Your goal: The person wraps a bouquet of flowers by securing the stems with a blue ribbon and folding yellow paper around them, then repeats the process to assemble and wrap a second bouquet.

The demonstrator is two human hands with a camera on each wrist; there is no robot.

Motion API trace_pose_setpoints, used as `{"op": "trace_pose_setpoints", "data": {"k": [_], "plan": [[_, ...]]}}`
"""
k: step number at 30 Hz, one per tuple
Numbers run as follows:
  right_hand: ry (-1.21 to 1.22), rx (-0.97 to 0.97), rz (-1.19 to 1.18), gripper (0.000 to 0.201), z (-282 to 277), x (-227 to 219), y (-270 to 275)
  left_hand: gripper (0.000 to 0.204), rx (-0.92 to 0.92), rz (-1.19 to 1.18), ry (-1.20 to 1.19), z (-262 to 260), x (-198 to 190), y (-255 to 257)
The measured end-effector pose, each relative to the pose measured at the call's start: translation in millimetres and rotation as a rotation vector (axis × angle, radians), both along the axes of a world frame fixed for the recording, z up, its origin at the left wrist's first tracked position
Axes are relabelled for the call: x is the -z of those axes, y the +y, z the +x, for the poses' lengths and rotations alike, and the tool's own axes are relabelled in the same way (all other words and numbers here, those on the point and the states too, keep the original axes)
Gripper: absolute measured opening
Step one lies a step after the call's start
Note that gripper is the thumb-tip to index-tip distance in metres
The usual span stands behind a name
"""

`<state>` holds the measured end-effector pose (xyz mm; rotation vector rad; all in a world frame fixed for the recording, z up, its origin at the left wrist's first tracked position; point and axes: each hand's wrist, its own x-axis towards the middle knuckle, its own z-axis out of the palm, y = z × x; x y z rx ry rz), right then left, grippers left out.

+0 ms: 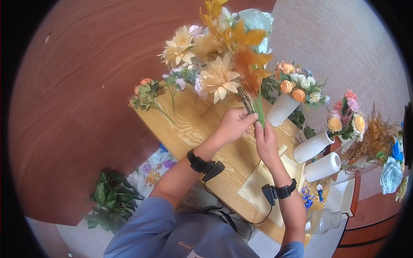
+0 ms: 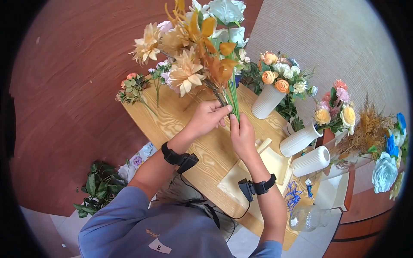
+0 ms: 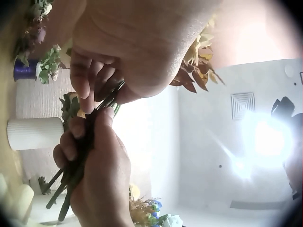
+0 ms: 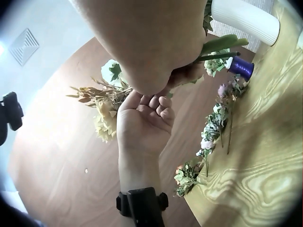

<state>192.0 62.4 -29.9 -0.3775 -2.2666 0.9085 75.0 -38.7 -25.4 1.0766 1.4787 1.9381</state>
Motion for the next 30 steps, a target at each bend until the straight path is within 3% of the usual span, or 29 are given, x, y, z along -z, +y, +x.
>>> {"op": "trace_pose_setpoints", "data": {"k": [7, 13, 15, 17, 21, 25, 30], "plan": [[-0.009, 0.025, 0.002, 0.026, -3.5, -2.3, 3.2, 0.027, 0.016, -0.106, 0.03, -4.1, 7.7, -6.0], [-0.019, 0.063, -0.083, 0.029, -7.9, -9.0, 4.6, 0.023, 0.145, 0.015, 0.015, -16.6, 24.7, -7.2], [-0.019, 0.077, -0.121, 0.03, -8.6, -12.2, 5.4, 0.022, 0.172, 0.097, -0.097, -15.8, 26.4, -10.0], [0.029, 0.129, 0.067, 0.03, -8.6, -15.8, 9.1, 0.021, 0.19, 0.123, -0.149, -20.4, 28.0, -15.6], [0.137, 0.162, 0.148, 0.029, -10.6, -26.5, 21.7, 0.022, 0.208, 0.122, -0.247, -47.0, 32.2, -33.5], [0.112, 0.188, 0.139, 0.027, -7.9, -63.1, 22.5, 0.022, 0.057, 0.196, -0.333, -74.8, 22.8, -65.2], [0.183, 0.241, 0.302, 0.03, -10.8, -81.6, 49.9, 0.024, -0.164, 0.085, -0.279, -104.6, 15.7, -110.1]]}}
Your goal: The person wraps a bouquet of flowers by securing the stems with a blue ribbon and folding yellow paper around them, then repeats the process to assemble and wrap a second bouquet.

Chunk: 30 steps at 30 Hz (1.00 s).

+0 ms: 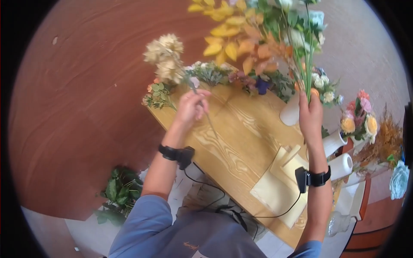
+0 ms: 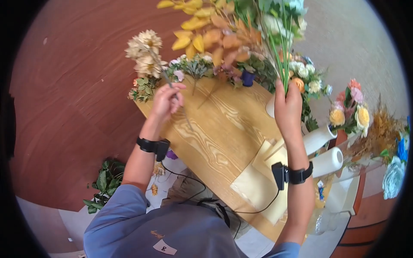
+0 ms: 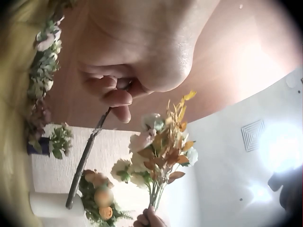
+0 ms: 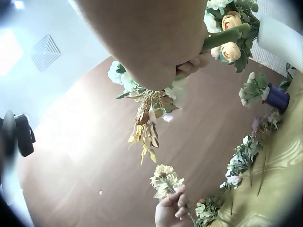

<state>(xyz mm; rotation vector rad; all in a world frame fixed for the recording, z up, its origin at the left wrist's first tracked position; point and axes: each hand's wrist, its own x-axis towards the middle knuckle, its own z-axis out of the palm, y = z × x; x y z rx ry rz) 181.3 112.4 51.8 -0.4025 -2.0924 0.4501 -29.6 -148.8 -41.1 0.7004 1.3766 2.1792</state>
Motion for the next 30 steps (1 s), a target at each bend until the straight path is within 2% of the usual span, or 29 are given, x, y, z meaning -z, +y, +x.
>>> {"op": "trace_pose_setpoints", "data": {"k": [3, 5, 7, 9, 11, 13, 15, 16, 18, 19, 21, 26, 30], "plan": [[0.077, -0.029, -0.027, 0.032, 3.4, -17.4, 4.4, 0.024, 0.006, -0.177, 0.083, -10.9, 7.7, -16.9], [0.048, -0.06, -0.247, 0.033, 6.2, -33.3, -0.1, 0.024, 0.015, -0.269, 0.124, -8.3, 11.9, -21.3], [0.065, -0.104, -0.311, 0.033, 9.4, -44.9, -7.5, 0.023, 0.118, -0.45, 0.145, -2.2, 15.5, -21.8], [0.053, -0.174, -0.447, 0.025, 12.7, -52.4, -9.1, 0.022, 0.139, -0.517, 0.18, 7.2, 15.0, -15.6], [0.06, -0.202, -0.471, 0.024, 14.5, -54.4, -9.0, 0.024, 0.204, -0.71, 0.319, 12.4, 22.8, -5.4], [0.096, -0.229, -0.504, 0.023, 17.1, -57.2, -13.0, 0.024, 0.196, -0.753, 0.386, 15.9, 37.4, 6.6], [0.096, -0.243, -0.518, 0.027, 20.5, -60.6, -17.9, 0.022, -0.063, -0.839, 1.085, 6.2, 64.4, 25.4], [0.098, -0.259, -0.532, 0.03, 23.0, -61.2, -19.6, 0.022, -0.055, -0.833, 1.087, 9.5, 60.6, 31.7], [0.086, -0.248, -0.542, 0.03, 25.9, -59.4, -18.5, 0.019, -0.056, -1.055, 1.093, 16.9, 52.4, 43.9], [0.072, -0.248, -0.554, 0.03, 27.2, -58.7, -18.5, 0.019, -0.049, -1.05, 1.097, 20.8, 48.5, 49.3], [0.068, -0.237, -0.557, 0.03, 29.5, -58.3, -20.7, 0.022, -0.02, -1.196, 1.187, 27.3, 43.0, 59.0], [0.048, -0.239, -0.542, 0.029, 30.6, -50.1, -16.0, 0.019, 0.015, -1.196, 1.163, 32.3, 63.7, 86.2], [0.067, -0.246, -0.531, 0.026, 28.7, -43.8, -18.7, 0.022, 0.022, -1.097, 1.091, 38.9, 68.2, 96.0]]}}
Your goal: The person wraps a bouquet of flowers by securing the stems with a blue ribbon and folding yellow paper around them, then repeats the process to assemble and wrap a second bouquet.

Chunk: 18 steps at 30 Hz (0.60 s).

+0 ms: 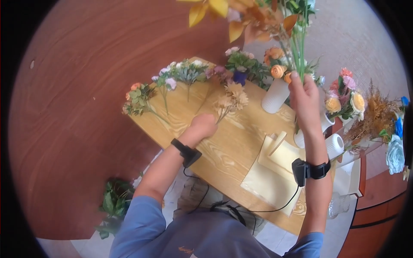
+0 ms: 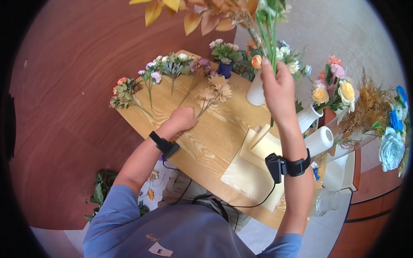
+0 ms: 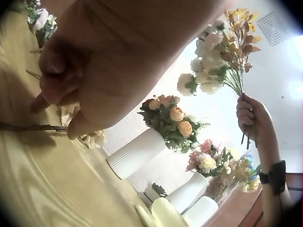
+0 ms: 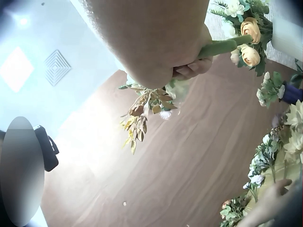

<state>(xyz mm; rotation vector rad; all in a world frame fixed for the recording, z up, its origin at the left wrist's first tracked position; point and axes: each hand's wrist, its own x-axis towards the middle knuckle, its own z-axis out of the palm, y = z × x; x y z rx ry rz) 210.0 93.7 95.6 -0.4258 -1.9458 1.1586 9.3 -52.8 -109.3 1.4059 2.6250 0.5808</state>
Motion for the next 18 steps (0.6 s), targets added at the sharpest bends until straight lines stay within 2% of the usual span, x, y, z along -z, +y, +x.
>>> {"op": "trace_pose_setpoints", "data": {"k": [1, 3, 5, 7, 9, 12, 15, 18], "plan": [[0.01, 0.001, 0.01, 0.026, -0.8, 0.9, -1.5, 0.022, 0.001, 0.01, 0.01, 0.0, -10.3, 3.6], [0.011, -0.022, -0.04, 0.024, -3.5, 4.7, -7.0, 0.029, 0.09, 0.243, -0.005, 11.2, -39.5, 5.9], [0.003, -0.061, -0.042, 0.023, -8.0, 12.5, -6.9, 0.031, 0.208, 0.605, -0.525, 24.0, -70.4, 13.8], [-0.017, -0.075, -0.056, 0.023, -15.4, 21.6, -8.8, 0.03, 0.246, 0.84, -0.993, 42.7, -110.6, 19.1], [-0.017, -0.083, -0.064, 0.022, -21.1, 29.9, -14.3, 0.027, 0.337, 1.103, -1.063, 52.5, -131.4, 33.2], [0.027, -0.134, -0.093, 0.02, -30.0, 42.7, -23.7, 0.021, 0.395, 1.226, -1.095, 61.5, -143.7, 46.9], [-0.013, -0.103, -0.054, 0.019, -31.7, 55.5, -26.7, 0.017, 0.414, 1.194, -1.086, 59.8, -134.0, 49.8], [0.002, -0.151, -0.107, 0.019, -30.7, 59.5, -29.2, 0.018, 0.385, 1.211, -1.115, 58.3, -124.8, 49.5]]}}
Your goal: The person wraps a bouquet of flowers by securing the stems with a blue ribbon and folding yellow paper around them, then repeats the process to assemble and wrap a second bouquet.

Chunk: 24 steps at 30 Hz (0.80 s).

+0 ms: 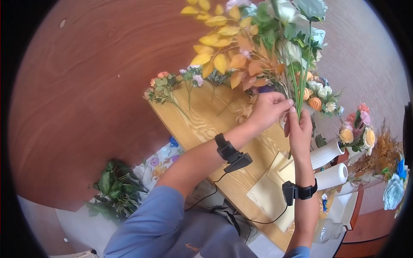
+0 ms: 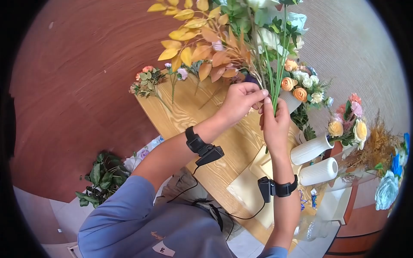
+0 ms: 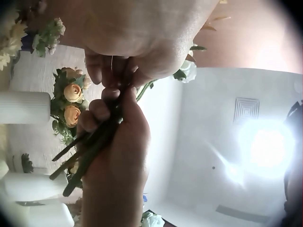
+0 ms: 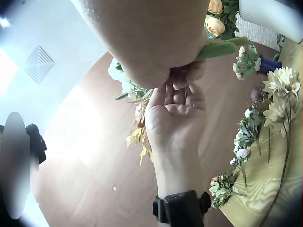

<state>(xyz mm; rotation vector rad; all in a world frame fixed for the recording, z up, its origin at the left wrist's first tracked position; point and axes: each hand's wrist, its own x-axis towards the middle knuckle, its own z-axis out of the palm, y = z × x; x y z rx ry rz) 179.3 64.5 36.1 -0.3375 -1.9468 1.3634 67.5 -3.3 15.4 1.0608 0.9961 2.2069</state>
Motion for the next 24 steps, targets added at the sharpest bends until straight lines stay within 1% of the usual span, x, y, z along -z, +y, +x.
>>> {"op": "trace_pose_setpoints", "data": {"k": [5, 6, 12, 17, 19, 21, 24], "plan": [[0.03, -0.021, -0.066, 0.02, -2.7, 5.0, 1.8, 0.017, 0.056, -0.041, -0.041, -3.7, 5.9, -7.6], [0.022, -0.052, -0.08, 0.021, -2.0, 5.2, 4.3, 0.017, 0.035, -0.095, 0.016, -9.2, 8.6, -8.8], [0.006, -0.038, -0.055, 0.018, -1.0, 5.2, 0.6, 0.019, 0.047, -0.16, 0.047, -15.7, 9.3, -16.9], [0.045, 0.009, -0.03, 0.017, -2.6, 10.3, 1.5, 0.019, 0.052, -0.165, 0.007, -15.0, 12.5, -16.6], [0.075, 0.027, -0.024, 0.017, -3.5, 11.8, 2.9, 0.019, 0.111, -0.169, -0.104, -14.9, 13.2, -18.5], [0.145, 0.037, -0.045, 0.017, -3.7, 10.8, 5.9, 0.019, 0.107, -0.188, -0.091, -14.7, 13.7, -24.5], [0.164, 0.076, -0.034, 0.018, 0.8, 2.6, 10.2, 0.019, 0.099, -0.228, -0.052, -24.3, 20.4, -36.3]]}}
